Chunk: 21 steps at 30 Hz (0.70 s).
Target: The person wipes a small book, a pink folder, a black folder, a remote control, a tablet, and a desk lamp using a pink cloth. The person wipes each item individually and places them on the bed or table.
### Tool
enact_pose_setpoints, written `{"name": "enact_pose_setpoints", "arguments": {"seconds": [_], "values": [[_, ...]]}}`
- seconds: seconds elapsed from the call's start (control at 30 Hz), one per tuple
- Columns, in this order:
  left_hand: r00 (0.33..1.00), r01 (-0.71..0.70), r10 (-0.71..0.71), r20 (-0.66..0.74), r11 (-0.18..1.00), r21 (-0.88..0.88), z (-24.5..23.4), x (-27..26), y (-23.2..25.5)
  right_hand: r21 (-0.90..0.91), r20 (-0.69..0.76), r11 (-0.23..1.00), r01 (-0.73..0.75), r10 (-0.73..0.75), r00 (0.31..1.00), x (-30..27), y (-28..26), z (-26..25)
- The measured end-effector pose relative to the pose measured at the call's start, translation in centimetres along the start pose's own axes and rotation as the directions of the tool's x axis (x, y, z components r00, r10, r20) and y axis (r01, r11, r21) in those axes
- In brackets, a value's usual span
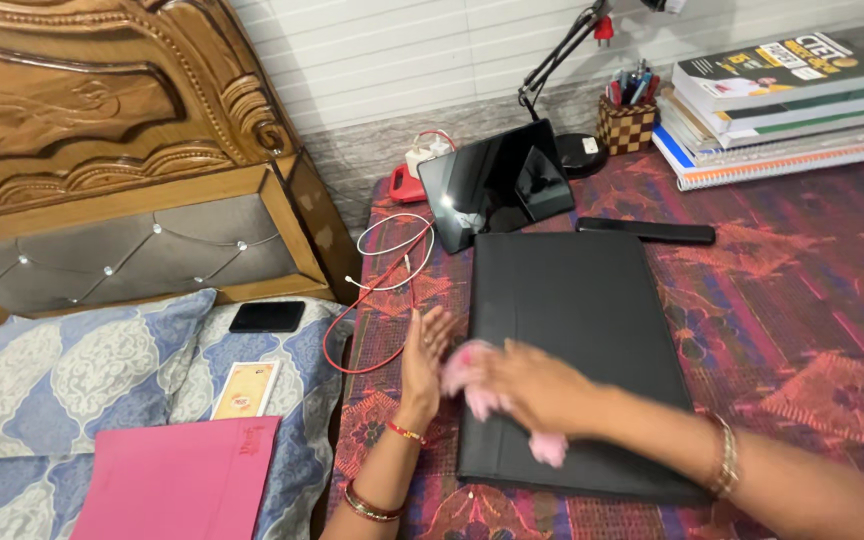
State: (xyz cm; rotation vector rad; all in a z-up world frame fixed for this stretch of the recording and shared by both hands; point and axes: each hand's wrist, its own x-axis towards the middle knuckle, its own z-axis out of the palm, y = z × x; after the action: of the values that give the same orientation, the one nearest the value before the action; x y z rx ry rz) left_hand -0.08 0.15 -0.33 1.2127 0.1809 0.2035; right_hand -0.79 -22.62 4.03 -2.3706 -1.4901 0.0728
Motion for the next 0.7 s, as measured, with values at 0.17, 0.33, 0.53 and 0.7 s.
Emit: {"name": "enact_pose_setpoints", "arguments": {"seconds": [0.17, 0.33, 0.53, 0.7], "values": [[0.952, -0.306, 0.298, 0.075, 0.899, 0.312, -0.3, -0.3, -0.5, -0.057, -0.255, 0.994, 0.089, -0.1, 0.962, 9.3, 8.2, -4.0], [0.973, -0.155, 0.118, 0.2, 0.972, 0.179, 0.1, -0.6, -0.4, -0.007, -0.427, 0.998, 0.058, -0.056, 0.902, 13.5, 14.9, -5.2], [0.979, -0.079, 0.011, 0.203, 0.941, 0.33, -0.2, -1.2, -0.9, 0.027, -0.483, 0.962, -0.271, 0.25, 0.839, 7.8, 19.2, -3.5], [0.985, 0.118, -0.144, 0.093, 0.962, 0.245, -1.0, -0.3, -1.4, -0.085, -0.548, 0.902, -0.423, 0.312, 0.776, -0.6, 20.7, -4.8]]}}
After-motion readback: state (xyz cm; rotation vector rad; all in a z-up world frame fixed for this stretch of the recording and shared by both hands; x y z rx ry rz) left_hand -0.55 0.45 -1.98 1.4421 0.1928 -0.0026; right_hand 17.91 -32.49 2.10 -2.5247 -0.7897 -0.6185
